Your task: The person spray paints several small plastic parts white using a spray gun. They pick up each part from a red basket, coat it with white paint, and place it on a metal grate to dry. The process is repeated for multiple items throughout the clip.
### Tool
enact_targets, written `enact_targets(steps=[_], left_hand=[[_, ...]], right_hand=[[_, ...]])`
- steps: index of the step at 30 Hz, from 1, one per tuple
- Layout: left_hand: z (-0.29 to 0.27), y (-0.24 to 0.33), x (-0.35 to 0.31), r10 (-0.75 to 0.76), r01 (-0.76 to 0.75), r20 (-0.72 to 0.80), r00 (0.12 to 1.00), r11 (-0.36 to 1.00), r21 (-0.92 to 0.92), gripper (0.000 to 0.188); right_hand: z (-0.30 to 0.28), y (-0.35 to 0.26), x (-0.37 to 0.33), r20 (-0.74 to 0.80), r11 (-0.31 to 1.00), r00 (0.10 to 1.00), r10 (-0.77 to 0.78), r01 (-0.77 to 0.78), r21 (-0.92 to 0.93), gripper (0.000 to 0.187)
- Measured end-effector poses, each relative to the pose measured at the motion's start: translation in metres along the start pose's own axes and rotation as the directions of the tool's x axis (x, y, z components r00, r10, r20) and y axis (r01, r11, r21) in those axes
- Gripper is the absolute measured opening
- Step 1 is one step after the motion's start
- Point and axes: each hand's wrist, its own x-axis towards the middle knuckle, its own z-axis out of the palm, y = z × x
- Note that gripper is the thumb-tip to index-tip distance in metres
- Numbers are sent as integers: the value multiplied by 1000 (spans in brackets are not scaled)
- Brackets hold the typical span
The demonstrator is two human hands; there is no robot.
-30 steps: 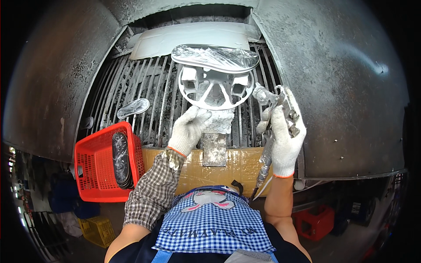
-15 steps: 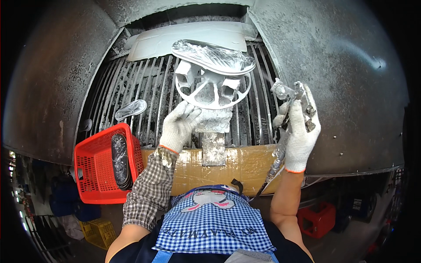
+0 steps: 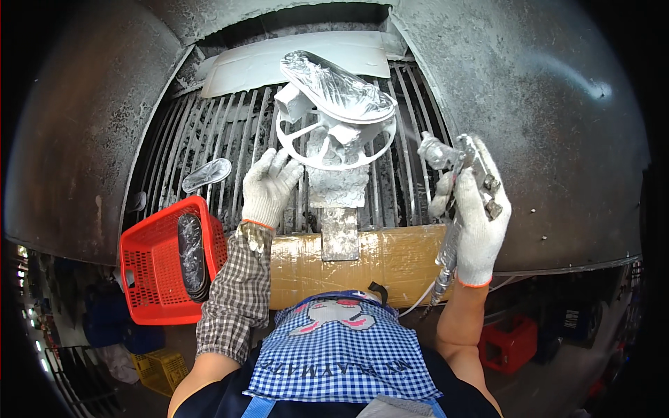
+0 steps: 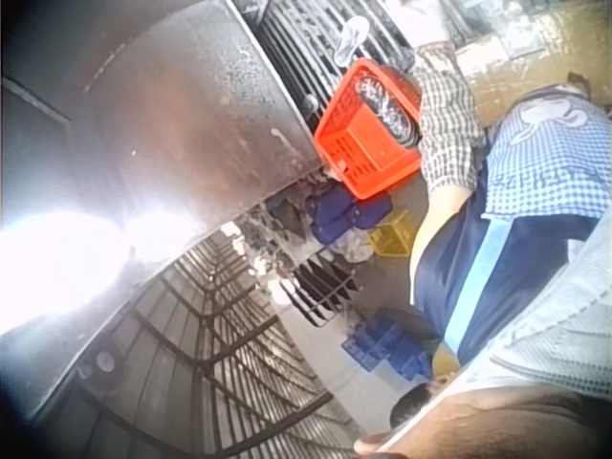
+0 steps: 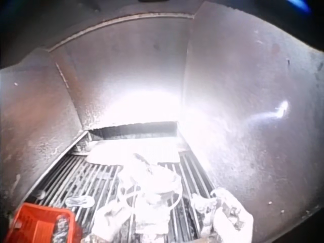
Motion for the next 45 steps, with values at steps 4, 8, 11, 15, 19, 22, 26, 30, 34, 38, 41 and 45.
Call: enact_targets(steps=[4,8,11,15,19,22,26,30,34,38,41,45], left_hand=[[1,-9,-6,-6,7,31,1000,1000,-28,30],[5,-35,-14,-85,85,-6,996,996,18,40],[8,-56,-25,-176,177,-31,984,984,3,42],[17,-73,-37,-235,234,-31,972,972,-35,39],[23,-69,-35,-214,216,48,976,976,-28,48],[22,-62,-33,-180,180,51,982,984,-4,57],[18,-49,-31,-158,156,86,984,987,29,65],[17,-38,-31,-139,137,79,987,990,29,69],[15,-29,-26,-116,117,146,982,993,3,71],[10,-20,-20,-96,95,38,995,995,24,61],[7,-14,-15,-87,84,77,993,996,36,60],[5,-9,-12,-72,68,81,994,996,50,61]], right_hand=[[-1,0,-4,4,997,999,40,-40,68,55],[-2,0,-2,34,996,999,40,-42,77,54],[0,-1,-2,54,998,998,35,-38,56,52],[2,1,0,53,998,998,29,-32,53,52],[3,5,4,104,1000,994,12,-14,18,51],[5,8,5,96,994,995,5,-16,112,51],[7,12,7,159,992,984,85,-98,76,53],[12,18,11,125,988,991,51,-68,139,51],[19,27,10,252,986,965,70,-105,128,53],[28,39,20,238,987,970,50,-84,135,54],[32,46,28,219,987,975,32,-65,145,54],[35,52,36,159,992,987,-11,-10,130,53]])
